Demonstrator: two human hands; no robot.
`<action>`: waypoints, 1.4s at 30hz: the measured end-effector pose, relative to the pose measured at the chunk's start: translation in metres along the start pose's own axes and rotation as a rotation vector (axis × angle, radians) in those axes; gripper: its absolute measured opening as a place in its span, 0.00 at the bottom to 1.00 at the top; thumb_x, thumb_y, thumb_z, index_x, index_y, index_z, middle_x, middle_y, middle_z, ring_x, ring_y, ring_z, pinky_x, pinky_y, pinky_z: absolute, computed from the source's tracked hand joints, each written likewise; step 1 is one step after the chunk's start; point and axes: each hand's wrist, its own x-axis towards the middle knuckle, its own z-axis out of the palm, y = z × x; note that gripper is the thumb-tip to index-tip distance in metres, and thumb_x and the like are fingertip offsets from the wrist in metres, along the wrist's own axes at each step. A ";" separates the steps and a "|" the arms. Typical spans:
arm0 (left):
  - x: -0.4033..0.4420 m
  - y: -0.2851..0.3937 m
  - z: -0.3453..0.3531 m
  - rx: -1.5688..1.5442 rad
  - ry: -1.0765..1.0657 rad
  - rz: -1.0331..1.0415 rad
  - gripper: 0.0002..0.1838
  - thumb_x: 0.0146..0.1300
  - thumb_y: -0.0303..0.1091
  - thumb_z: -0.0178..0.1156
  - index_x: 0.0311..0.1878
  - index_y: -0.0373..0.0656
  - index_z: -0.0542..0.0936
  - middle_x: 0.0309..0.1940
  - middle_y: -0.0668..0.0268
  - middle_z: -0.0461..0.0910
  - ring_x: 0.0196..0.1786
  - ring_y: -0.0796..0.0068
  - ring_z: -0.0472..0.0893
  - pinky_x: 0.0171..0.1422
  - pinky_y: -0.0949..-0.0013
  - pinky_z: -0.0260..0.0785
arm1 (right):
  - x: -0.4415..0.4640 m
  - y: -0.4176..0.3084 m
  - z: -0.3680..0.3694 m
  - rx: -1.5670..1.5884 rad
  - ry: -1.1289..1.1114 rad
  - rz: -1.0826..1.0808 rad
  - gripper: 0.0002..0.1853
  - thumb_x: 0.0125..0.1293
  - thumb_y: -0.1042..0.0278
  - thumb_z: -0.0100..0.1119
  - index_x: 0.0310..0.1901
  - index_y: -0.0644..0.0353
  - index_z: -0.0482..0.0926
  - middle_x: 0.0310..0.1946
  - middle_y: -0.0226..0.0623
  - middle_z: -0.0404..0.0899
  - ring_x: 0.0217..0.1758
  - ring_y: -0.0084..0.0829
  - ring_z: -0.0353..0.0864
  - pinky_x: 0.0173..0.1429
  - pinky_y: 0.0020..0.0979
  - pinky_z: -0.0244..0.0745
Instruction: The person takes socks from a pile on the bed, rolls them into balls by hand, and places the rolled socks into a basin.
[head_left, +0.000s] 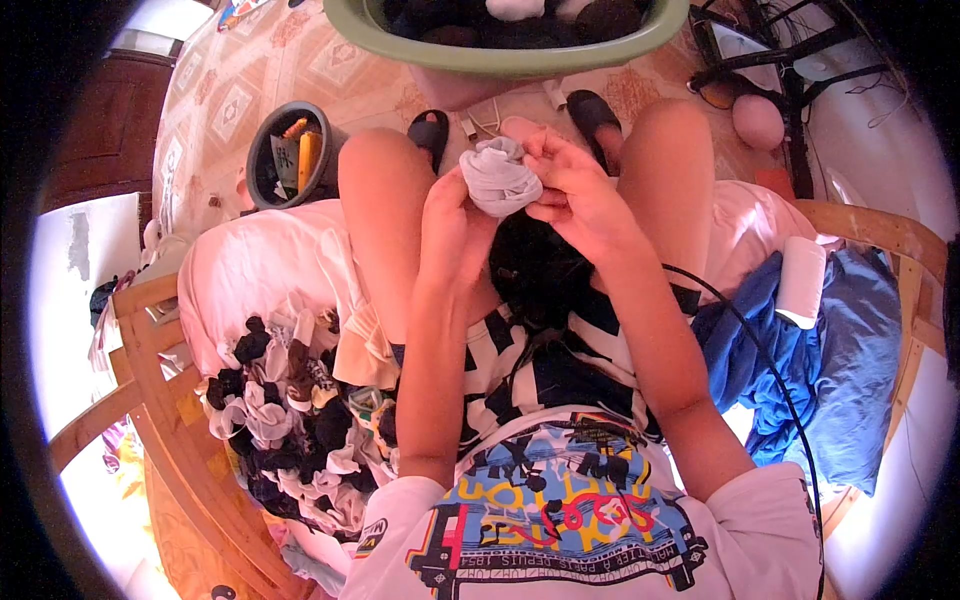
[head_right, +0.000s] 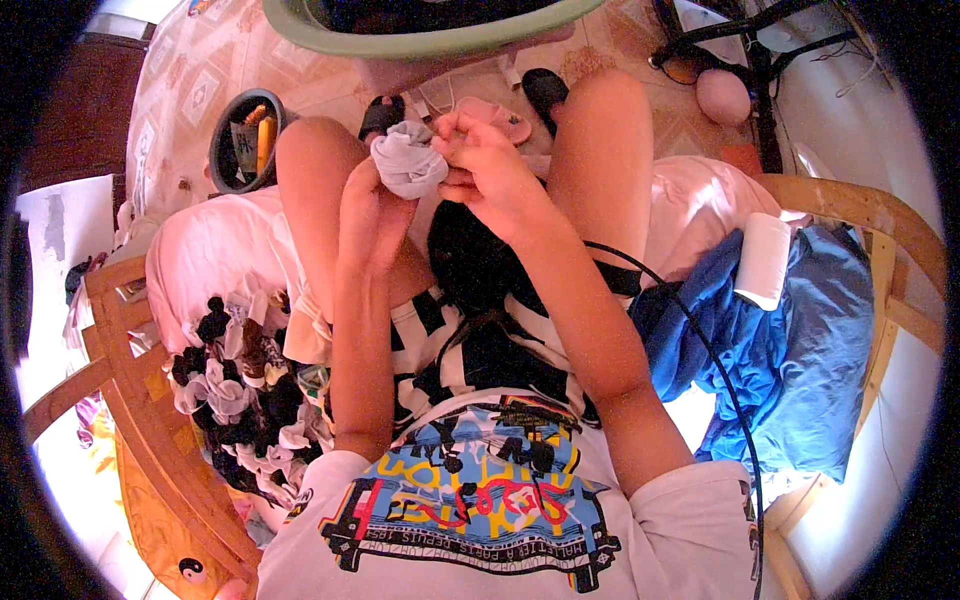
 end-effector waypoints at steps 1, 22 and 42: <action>0.001 -0.001 -0.001 -0.016 -0.023 0.006 0.20 0.74 0.33 0.38 0.56 0.30 0.73 0.53 0.54 0.79 0.56 0.63 0.79 0.65 0.60 0.69 | 0.000 -0.001 0.003 -0.049 0.040 0.003 0.05 0.69 0.74 0.53 0.38 0.52 0.68 0.26 0.22 0.70 0.19 0.13 0.59 0.21 0.17 0.52; -0.002 0.004 0.003 -0.099 0.152 -0.148 0.12 0.66 0.38 0.57 0.51 0.52 0.72 0.40 0.67 0.78 0.47 0.71 0.79 0.53 0.62 0.72 | 0.006 0.008 0.020 -0.087 0.356 0.070 0.16 0.65 0.60 0.58 0.52 0.54 0.78 0.34 0.24 0.79 0.31 0.17 0.77 0.27 0.18 0.66; 0.002 0.002 -0.006 0.286 0.090 0.247 0.16 0.77 0.39 0.44 0.51 0.36 0.74 0.49 0.61 0.79 0.53 0.72 0.78 0.61 0.68 0.68 | 0.003 0.006 0.009 -0.786 0.267 -0.288 0.14 0.62 0.68 0.65 0.48 0.64 0.80 0.37 0.31 0.80 0.37 0.22 0.78 0.34 0.21 0.76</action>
